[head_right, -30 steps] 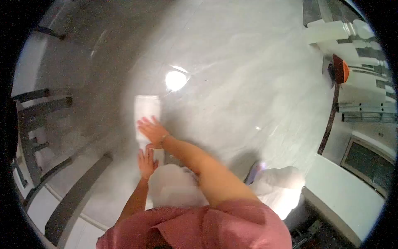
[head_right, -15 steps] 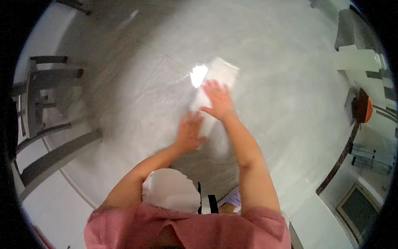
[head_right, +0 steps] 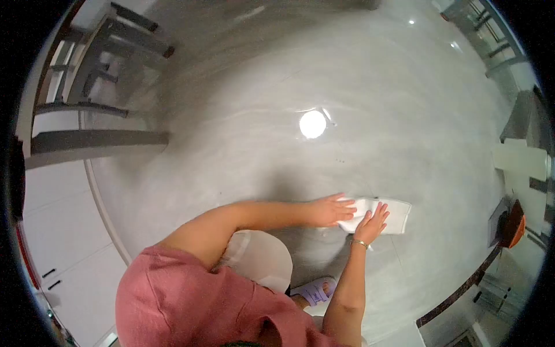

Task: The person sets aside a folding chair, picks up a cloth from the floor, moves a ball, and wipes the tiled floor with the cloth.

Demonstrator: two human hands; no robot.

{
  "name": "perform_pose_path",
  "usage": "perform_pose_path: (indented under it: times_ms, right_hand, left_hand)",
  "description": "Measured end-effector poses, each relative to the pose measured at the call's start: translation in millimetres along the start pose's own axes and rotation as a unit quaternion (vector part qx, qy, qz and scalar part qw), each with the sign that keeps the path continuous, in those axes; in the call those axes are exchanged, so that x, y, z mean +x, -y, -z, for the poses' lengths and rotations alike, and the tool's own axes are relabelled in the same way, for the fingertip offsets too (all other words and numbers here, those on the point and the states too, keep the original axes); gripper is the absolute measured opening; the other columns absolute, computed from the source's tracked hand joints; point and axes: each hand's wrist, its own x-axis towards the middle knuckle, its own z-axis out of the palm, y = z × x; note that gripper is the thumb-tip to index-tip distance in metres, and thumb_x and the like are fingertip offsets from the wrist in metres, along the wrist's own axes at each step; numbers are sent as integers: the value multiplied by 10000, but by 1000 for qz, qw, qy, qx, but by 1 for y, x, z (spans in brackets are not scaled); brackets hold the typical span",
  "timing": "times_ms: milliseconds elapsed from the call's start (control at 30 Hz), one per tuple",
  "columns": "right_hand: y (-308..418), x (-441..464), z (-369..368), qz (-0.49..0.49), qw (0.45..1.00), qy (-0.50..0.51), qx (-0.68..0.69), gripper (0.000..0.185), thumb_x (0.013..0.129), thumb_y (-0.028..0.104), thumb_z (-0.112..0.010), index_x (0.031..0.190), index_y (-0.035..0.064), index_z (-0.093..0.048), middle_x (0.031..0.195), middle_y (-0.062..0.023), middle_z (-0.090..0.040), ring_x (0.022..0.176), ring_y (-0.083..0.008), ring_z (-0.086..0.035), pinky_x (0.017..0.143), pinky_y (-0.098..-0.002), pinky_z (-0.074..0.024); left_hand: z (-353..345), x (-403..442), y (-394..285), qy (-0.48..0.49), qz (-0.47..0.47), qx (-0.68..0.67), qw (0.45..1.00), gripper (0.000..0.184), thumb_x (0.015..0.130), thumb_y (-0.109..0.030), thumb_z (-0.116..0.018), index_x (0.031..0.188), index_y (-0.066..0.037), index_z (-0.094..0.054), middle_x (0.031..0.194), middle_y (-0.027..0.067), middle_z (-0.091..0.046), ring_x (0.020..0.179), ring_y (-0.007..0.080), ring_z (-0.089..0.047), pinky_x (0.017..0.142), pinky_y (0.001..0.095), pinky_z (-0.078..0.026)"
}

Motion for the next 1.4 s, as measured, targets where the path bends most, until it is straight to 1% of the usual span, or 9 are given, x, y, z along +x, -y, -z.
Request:
perform_pose_path:
  times_ms: [300, 367, 433, 533, 800, 967, 1100, 1167, 1400]
  right_hand:
    - [211, 23, -28, 289, 956, 44, -2, 563, 952, 263, -500, 1448, 30, -372, 1548, -131, -305, 1423, -333, -283, 1136, -543, -219]
    - [243, 25, -47, 357, 924, 125, 64, 598, 949, 294, -519, 1471, 64, -341, 1550, -133, -295, 1417, -358, -280, 1123, -540, -255]
    - [279, 18, -77, 447, 866, 207, -89, 608, 948, 339, -521, 1492, 157, -322, 1553, -121, -289, 1410, -380, -277, 1115, -525, -279]
    - [301, -6, -94, 501, 836, 152, -166, 567, 955, 358, -504, 1487, 253, -339, 1553, -99, -296, 1410, -375, -275, 1107, -518, -295]
    - [248, -38, -96, 576, 771, 228, -148, 428, 946, 206, -462, 1371, 247, -492, 1539, -49, -325, 1429, -295, -269, 1130, -536, -252]
    - [229, -29, -65, 484, 834, 224, -141, 472, 938, 184, -474, 1406, 247, -459, 1565, -16, -264, 1437, -240, -252, 1102, -635, -223]
    - [227, -24, -59, 543, 807, 169, -158, 455, 937, 189, -499, 1386, 255, -484, 1528, -15, -328, 1386, -240, -340, 1067, -640, -281]
    - [227, -22, -62, 530, 800, 219, -178, 511, 926, 149, -494, 1424, 246, -439, 1572, -18, -242, 1430, -249, -255, 1087, -643, -249]
    - [229, -13, -58, 547, 773, 261, -184, 485, 940, 164, -493, 1417, 235, -444, 1547, -35, -301, 1398, -264, -315, 1061, -590, -334]
  left_hand:
    - [144, -163, 100, -36, 121, 245, 961, 522, 894, -240, -541, 1410, -242, -461, 1533, 29, -353, 1442, 307, -256, 1132, 601, -204]
    - [176, -208, 126, 26, 198, 274, 941, 538, 884, -156, -542, 1406, -261, -461, 1517, 59, -371, 1419, 327, -296, 1130, 538, -264]
    - [200, -272, 150, 62, 288, 243, 924, 545, 878, -130, -556, 1401, -255, -468, 1517, 73, -366, 1400, 341, -318, 1129, 493, -290]
    - [206, -325, 129, 63, 362, 218, 904, 512, 898, -145, -549, 1394, -246, -480, 1523, 76, -352, 1372, 355, -350, 1120, 481, -310]
    - [103, -334, -12, 21, 515, 199, 834, 444, 885, -241, -626, 1321, -251, -543, 1474, 85, -396, 1291, 382, -420, 1031, 425, -434]
    - [98, -314, -21, -85, 560, 203, 799, 393, 818, -131, -676, 1194, -229, -619, 1418, 63, -470, 1259, 359, -464, 973, 404, -479]
    - [92, -313, -22, -63, 587, 187, 785, 356, 884, -160, -584, 1224, -263, -596, 1451, 20, -440, 1305, 333, -441, 941, 396, -516]
    - [86, -314, -21, -69, 600, 182, 776, 346, 892, -146, -564, 1215, -264, -599, 1448, 17, -446, 1313, 329, -441, 933, 394, -523]
    - [63, -322, -17, -81, 582, 199, 784, 369, 864, -112, -600, 1201, -262, -615, 1487, 14, -416, 1326, 336, -433, 972, 401, -498]
